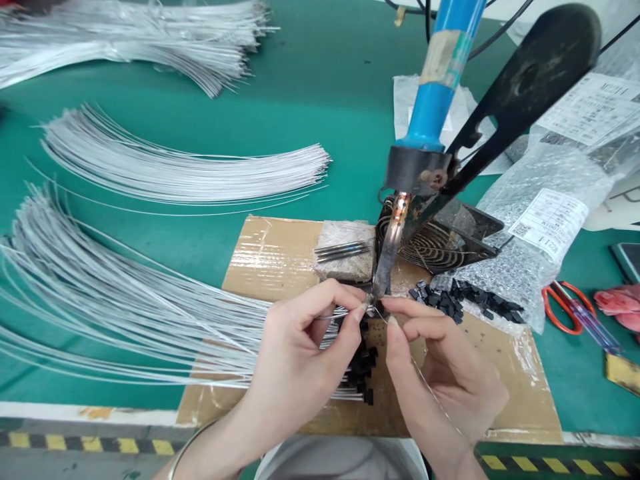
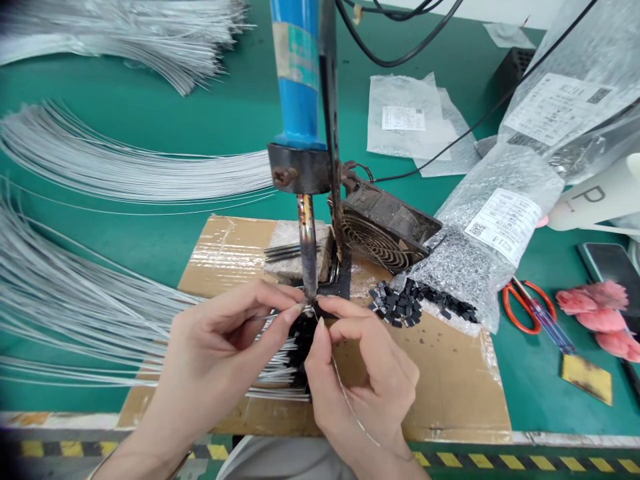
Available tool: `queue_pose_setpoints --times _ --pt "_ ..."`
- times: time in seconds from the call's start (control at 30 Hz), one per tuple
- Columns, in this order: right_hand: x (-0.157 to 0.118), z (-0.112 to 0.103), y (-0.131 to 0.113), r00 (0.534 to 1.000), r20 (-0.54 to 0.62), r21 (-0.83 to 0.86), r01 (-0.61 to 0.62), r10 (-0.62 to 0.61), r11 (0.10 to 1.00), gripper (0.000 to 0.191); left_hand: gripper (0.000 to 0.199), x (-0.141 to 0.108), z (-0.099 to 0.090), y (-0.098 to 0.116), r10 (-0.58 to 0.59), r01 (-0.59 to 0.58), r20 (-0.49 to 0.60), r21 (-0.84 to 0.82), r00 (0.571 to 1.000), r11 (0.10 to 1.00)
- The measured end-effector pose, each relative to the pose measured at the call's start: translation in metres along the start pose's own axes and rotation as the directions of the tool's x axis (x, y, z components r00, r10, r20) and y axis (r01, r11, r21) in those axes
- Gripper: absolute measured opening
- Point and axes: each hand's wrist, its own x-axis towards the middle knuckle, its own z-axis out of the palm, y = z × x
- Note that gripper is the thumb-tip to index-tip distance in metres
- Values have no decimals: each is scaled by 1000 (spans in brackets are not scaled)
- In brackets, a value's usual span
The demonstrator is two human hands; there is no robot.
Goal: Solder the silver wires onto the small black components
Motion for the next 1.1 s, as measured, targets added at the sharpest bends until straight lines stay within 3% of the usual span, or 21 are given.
queue_pose_setpoints --times 1.1 --pt "0 -1 9 992 31 -4 120 -119 993 22 17 -1 -1 -1 59 -60 7 23 998 998"
